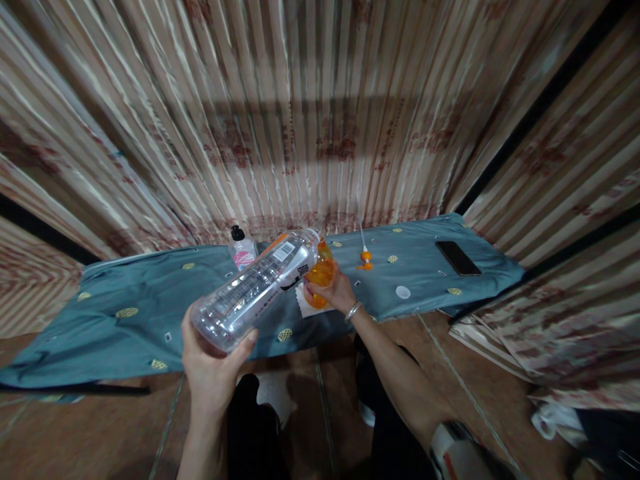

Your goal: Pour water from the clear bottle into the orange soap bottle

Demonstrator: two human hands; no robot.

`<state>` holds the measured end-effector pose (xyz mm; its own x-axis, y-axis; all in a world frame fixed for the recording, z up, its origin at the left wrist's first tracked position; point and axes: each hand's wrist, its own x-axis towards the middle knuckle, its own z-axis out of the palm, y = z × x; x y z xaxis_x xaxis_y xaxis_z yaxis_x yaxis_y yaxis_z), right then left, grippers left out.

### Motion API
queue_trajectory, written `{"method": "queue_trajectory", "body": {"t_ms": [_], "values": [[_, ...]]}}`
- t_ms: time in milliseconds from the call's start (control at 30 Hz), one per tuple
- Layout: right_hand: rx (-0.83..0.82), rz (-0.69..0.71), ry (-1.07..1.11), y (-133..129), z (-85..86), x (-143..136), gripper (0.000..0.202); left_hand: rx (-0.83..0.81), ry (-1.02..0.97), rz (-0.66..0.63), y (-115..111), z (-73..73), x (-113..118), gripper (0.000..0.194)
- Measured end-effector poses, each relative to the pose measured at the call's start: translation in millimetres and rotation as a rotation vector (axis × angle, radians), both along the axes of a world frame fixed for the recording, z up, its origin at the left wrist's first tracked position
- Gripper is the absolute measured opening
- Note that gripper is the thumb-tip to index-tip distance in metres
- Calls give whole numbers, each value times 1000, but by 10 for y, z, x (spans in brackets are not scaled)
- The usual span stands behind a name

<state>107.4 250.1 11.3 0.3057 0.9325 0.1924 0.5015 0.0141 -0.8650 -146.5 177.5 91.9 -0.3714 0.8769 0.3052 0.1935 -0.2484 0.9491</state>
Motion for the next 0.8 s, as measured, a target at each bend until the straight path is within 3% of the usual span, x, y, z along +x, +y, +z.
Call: {"method": "queue_trajectory", "body": {"t_ms": [800], "values": [[-7,2,-13,-3,9,-4,62,24,32,4,-2,-18,-11,91]]}}
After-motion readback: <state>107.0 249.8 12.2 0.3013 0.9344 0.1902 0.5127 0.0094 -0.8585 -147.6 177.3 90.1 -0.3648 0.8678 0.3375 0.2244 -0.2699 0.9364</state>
